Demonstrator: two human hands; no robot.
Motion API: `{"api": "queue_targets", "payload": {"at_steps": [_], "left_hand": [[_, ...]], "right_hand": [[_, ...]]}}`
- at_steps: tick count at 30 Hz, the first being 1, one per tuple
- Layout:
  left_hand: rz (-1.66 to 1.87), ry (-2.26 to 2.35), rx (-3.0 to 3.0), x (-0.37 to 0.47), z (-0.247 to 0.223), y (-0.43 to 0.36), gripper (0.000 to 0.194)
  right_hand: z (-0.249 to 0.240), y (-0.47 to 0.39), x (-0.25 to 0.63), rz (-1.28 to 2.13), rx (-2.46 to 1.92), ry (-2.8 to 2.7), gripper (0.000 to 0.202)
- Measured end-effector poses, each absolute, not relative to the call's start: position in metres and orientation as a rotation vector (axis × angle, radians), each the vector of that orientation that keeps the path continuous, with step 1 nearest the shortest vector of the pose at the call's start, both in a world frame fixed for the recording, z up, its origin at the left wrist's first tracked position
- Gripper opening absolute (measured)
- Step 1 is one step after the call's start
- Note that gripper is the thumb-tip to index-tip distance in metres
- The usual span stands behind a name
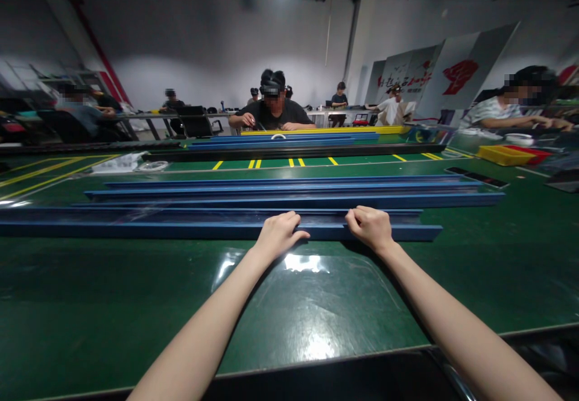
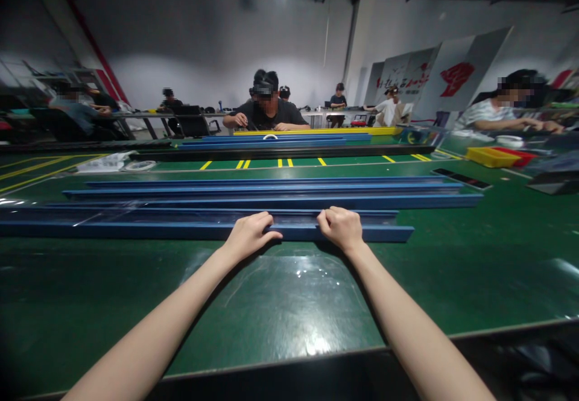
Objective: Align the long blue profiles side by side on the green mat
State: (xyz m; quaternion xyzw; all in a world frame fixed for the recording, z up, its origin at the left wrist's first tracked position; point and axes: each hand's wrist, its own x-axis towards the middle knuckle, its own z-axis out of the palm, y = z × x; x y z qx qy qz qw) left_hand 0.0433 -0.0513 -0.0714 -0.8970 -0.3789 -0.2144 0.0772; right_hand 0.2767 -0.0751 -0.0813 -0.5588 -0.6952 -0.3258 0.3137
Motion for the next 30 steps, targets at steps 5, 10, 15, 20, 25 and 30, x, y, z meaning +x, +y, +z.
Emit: {"api": "queue_targets", "payload": {"at_steps": [5,10,15,20,25,30], "left_hand": [[-0.598,-1.129,-2.668,0.043,-0.07,-0.052,0.034],[-0.577,-1.096,-2.609,0.044,-0.072,-0.053,0.033],[-0.565,-0.988,-2.578,0.042,-0.075,-0.052,0.03],[-0.588,-0.941,-2.559,0.04,-0.073,-0.051,0.031],[-0.582,-0.999,-2.54,0.038,-0.072,-0.051,0.036],[-0.558,-1.07,-2.57,0.038,-0.073,-0.05,0.039]], "right_hand": [[-0.082,-0.075,0.277,-0.867,-1.468,-1.83,0.04],[-0.082,-0.074,0.279,-0.888,-1.454,-1.854,0.04],[-0.08,-0.073,0.282,-0.891,-1.446,-1.868,0.04],[-0.078,-0.074,0.298,-0.908,-1.429,-1.865,0.04],[-0.08,-0.077,0.325,-0.901,-1.535,-1.798,0.041],[-0.08,-0.08,0.334,-0.855,-1.669,-1.731,0.041]]}}
